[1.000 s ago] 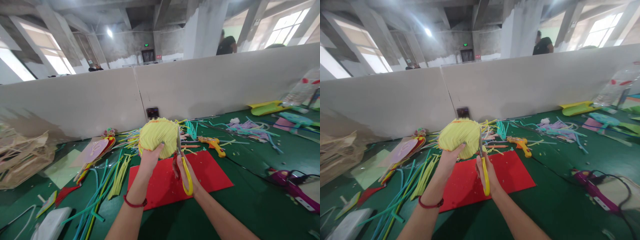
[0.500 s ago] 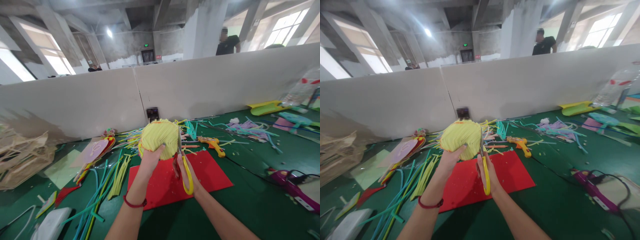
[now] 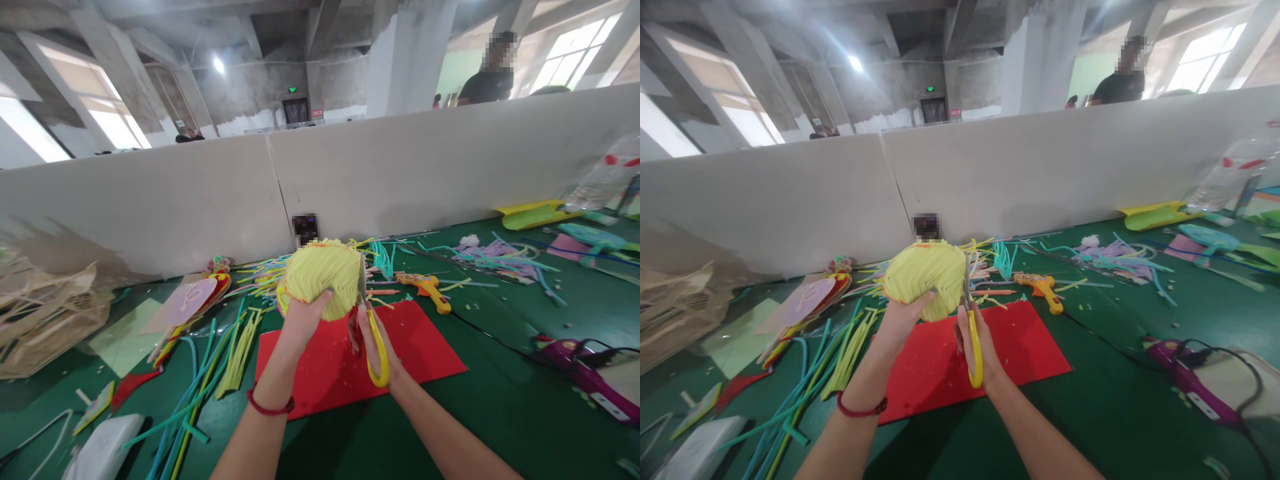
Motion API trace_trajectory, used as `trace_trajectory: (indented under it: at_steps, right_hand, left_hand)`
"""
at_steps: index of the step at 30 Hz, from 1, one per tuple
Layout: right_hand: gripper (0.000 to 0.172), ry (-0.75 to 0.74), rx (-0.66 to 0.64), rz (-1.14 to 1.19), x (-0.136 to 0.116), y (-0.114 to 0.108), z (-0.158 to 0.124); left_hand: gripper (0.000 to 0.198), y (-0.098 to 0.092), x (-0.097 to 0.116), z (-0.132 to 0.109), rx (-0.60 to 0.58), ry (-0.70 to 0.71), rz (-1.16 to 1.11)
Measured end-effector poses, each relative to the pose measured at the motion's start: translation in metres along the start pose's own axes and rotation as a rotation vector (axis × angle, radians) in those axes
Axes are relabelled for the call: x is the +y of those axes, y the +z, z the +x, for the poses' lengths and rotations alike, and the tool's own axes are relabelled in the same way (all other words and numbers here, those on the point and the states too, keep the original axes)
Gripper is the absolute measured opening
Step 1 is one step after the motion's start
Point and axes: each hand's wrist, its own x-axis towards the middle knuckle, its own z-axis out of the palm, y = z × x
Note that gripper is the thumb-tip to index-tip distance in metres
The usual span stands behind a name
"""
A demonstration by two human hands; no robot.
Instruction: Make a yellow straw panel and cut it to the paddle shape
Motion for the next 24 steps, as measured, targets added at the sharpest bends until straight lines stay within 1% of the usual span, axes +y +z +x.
trace_trajectory:
  at_steps: [6, 9, 19, 24]
  right_hand:
    - [0.047, 0.032, 0.028, 0.038, -0.0019, 0.0004, 0.0001]
    - [0.047, 0.046, 0.019, 0.050, 0.0001, -0.0010, 0.0015]
    - [0.044, 0.097, 0.016, 0.108, 0.0026, -0.0043, 0.0033]
    - [0.042, 0.104, 0.018, 0.095, 0.0019, -0.0047, 0.0019]
  left_hand:
    - [0.047, -0.0031, -0.0018, 0.0037, -0.027, -0.005, -0.016]
    - [0.048, -0.0047, -0.0011, 0.0047, -0.031, 0.007, -0.025]
    - [0.045, -0.0063, -0.0003, 0.0055, -0.020, -0.001, -0.015]
    - [0.042, -0.0071, 0.0009, 0.0059, -0.022, 0.002, 0.007]
